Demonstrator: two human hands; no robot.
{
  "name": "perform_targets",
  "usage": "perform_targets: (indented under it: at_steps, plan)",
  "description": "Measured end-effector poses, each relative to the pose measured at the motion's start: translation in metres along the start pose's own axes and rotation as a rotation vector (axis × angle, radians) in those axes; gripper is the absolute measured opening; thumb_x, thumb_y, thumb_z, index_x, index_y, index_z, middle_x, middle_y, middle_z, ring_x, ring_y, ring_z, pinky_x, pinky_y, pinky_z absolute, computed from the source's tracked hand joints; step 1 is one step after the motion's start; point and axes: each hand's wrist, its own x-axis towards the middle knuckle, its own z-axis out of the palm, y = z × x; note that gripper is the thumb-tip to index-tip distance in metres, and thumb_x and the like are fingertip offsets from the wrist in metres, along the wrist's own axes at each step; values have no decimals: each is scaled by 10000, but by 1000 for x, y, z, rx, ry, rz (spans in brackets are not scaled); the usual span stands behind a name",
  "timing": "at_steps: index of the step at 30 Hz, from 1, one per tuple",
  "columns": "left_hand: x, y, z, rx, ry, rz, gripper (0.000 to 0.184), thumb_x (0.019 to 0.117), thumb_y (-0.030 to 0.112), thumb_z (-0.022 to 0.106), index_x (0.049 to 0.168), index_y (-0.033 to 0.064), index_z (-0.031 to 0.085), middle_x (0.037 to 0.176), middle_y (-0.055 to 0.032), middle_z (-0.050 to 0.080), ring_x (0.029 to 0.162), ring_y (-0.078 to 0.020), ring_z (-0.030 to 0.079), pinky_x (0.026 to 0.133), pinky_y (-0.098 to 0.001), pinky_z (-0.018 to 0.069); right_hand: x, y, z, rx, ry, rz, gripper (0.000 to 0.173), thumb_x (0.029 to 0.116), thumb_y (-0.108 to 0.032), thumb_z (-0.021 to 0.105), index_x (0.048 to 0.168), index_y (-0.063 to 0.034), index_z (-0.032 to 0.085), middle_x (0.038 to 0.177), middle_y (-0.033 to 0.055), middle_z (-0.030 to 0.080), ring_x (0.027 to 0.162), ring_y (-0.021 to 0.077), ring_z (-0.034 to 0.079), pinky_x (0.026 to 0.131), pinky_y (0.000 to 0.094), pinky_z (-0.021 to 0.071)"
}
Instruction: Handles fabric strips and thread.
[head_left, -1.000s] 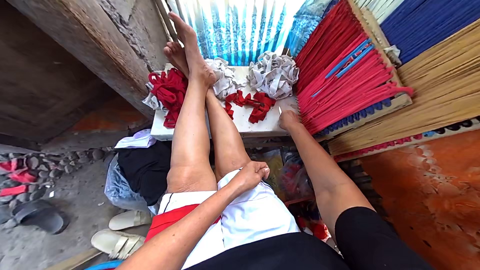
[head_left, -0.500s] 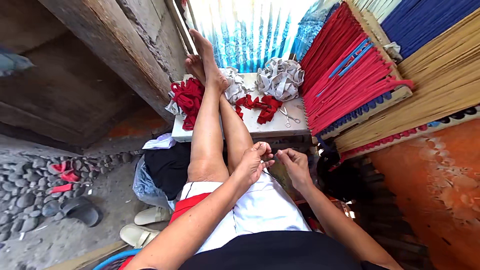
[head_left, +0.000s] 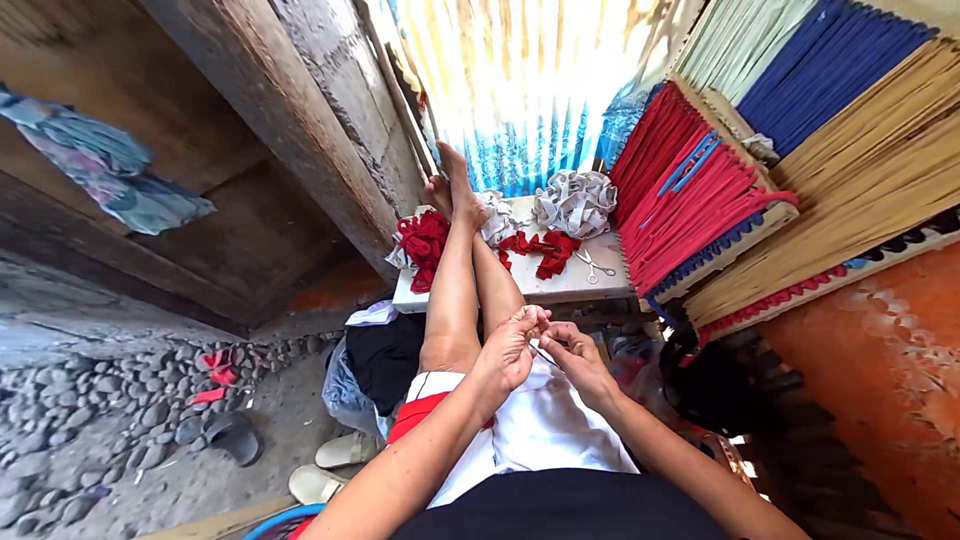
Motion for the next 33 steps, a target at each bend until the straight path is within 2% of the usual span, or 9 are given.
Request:
perform_targets:
  at_steps: [4,8,12,17,22,26,28,30,33]
  plan:
    - [-5,15,-21,-143,-96,-11,237,1098,136,401,1004,59,604,982,-119,708,997,-265,694,902,-438,554,-10,-22,-16,236,-225,98,222,1036,-131,457,920,-59,632,785,-1,659,743,95,640,774,313,557]
    - [-16,36,-46,-283,-254,41,300,1109,183,384,868,139,557,634,40,486,566,-97,537,670,-295,567,-22,-40,-37,389,-486,164,170,1043,-194,508,949,-127,632,570,-104,386,466,36,412,520,242,466]
    - [-35,67,-84,-187,-353,235,282,1109,228,381,890,179,552,627,84,434,478,-7,396,449,-140,357,-33,-54,-63,279,-690,172,200,1034,-272,593,1045,-122,724,559,-135,447,468,-23,424,474,172,406]
    - [-80,105,-145,-126,-211,476,280,1113,249,382,913,203,572,677,98,480,506,17,397,463,-114,344,-47,-70,-88,59,-787,16,240,1046,-319,586,956,-141,720,772,-93,642,606,-27,537,546,151,452]
    - [-124,118,-201,-315,-1,542,343,1128,230,301,919,177,568,634,94,476,502,2,437,489,-122,395,-53,-85,-107,41,-767,-107,245,1051,-311,575,961,-139,725,834,-79,674,700,-4,604,633,168,500]
    - [-147,101,-214,-316,36,439,412,1121,209,282,851,194,592,609,98,501,543,-23,518,604,-188,522,-50,-83,-105,34,-741,-102,233,1050,-312,576,974,-153,728,813,-83,665,678,0,599,620,168,501]
    - [-150,90,-220,-214,-106,377,429,1116,230,332,822,215,644,634,89,559,636,-77,613,791,-351,607,-50,-80,-104,16,-717,-81,228,1046,-316,581,973,-160,730,795,-83,662,658,-3,591,602,162,492]
    - [-150,82,-229,-130,-270,353,399,1109,277,393,821,231,665,706,65,621,789,-150,688,921,-538,584,-50,-77,-105,-43,-691,-65,234,1044,-337,583,963,-172,727,776,-95,648,637,-10,572,584,152,476]
    - [-151,78,-239,-93,-347,315,322,1087,305,474,852,225,680,794,39,665,961,-221,718,942,-635,552,-50,-73,-112,-94,-652,-64,254,1037,-377,586,945,-187,727,749,-100,639,611,-14,563,563,145,474]
